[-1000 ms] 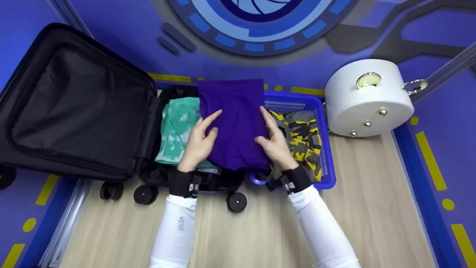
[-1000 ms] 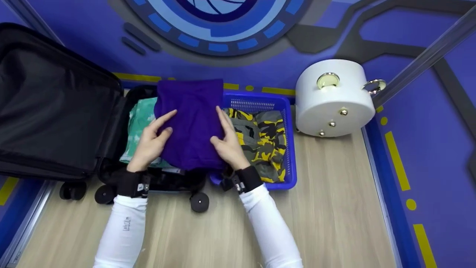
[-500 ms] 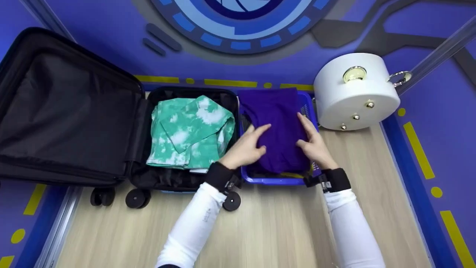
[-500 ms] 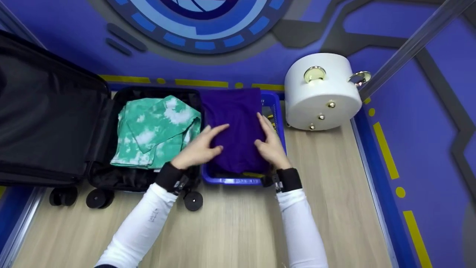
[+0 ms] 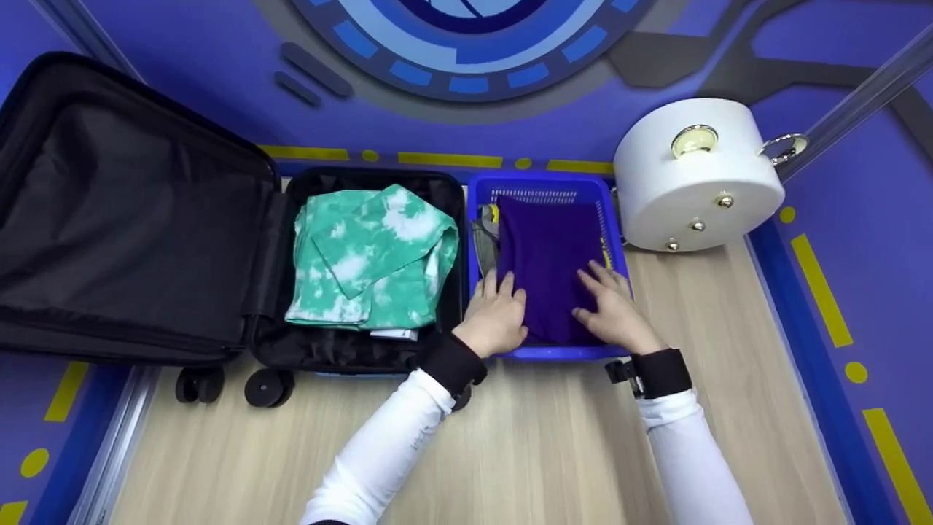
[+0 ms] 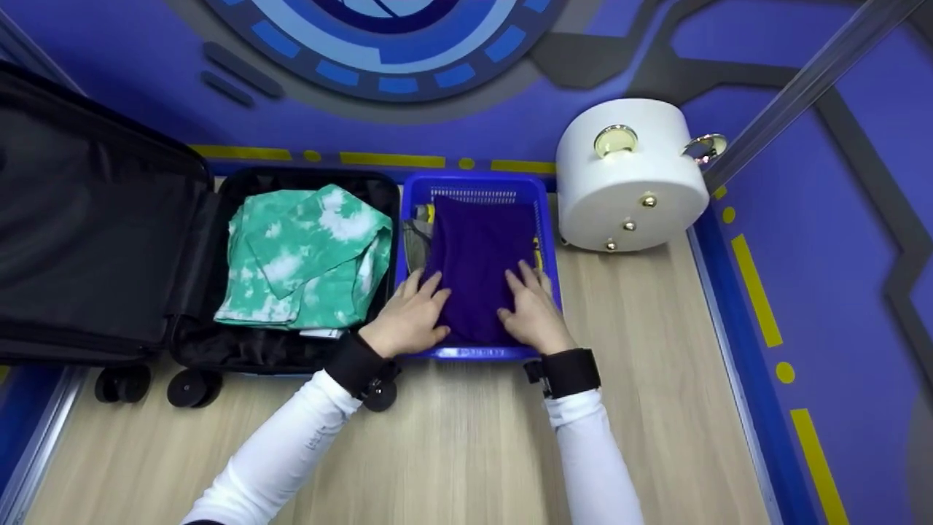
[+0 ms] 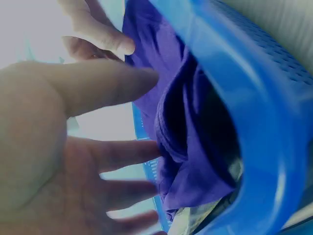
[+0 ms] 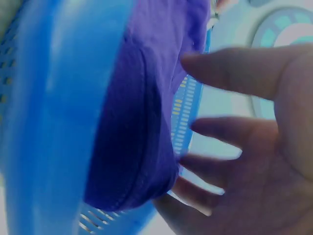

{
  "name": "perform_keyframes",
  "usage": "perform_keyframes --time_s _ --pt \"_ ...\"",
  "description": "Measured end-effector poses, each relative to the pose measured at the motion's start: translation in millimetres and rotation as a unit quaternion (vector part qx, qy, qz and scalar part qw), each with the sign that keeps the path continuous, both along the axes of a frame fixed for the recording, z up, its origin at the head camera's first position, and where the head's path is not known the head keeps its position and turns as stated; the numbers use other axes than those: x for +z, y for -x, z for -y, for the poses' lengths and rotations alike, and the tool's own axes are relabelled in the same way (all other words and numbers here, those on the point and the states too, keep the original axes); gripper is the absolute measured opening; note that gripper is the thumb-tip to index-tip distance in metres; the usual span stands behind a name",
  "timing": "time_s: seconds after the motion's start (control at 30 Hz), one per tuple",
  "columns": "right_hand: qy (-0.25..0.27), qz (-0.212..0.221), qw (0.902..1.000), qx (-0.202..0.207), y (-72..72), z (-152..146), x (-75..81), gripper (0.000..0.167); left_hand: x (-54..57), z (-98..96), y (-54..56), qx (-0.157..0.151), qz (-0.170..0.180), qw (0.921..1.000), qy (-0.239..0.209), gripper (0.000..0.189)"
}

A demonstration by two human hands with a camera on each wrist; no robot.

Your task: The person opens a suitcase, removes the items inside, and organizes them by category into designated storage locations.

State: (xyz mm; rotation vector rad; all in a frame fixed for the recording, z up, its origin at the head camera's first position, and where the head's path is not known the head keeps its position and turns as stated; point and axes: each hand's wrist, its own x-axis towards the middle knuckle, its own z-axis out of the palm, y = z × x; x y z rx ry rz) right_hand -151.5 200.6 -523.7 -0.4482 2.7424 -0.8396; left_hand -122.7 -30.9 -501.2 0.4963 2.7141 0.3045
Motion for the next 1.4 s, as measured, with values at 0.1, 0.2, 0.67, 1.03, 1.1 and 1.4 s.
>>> perform_keyframes --time_s 0.1,0.2,0.67,1.03,1.1,1.4 --pt "-0.048 0.017 0.9981 0.035 -1.7 4 -2.8 0.065 -5.9 -0.7 -0.1 -0.013 0.027 0.9992 0.026 0.071" --pt "-0.075 0.045 0.9950 0.048 -0.3 5 -8.4 0.062 -15.5 -0.6 1.9 -0.027 0.053 0.9974 0.041 0.073" --pt "-0.090 0.060 0.9924 0.058 15.7 22 1.3 0.063 -15.6 21.1 6.9 -0.027 0.053 0.9976 -0.036 0.063" --pt "0.158 -0.076 0.9840 -0.033 19.7 91 32.9 0.050 17.6 99.2 19.7 0.130 -0.101 0.9422 -0.292 0.040" --pt "0.209 -0.063 0.9749 -0.043 19.1 113 33.7 0.050 17.8 120.7 23.1 0.176 -0.121 0.9234 -0.319 0.039" --pt "0.270 0.058 0.9599 -0.050 11.1 204 26.0 0.064 5.3 213.1 32.2 0.357 -0.092 0.8741 -0.317 0.054"
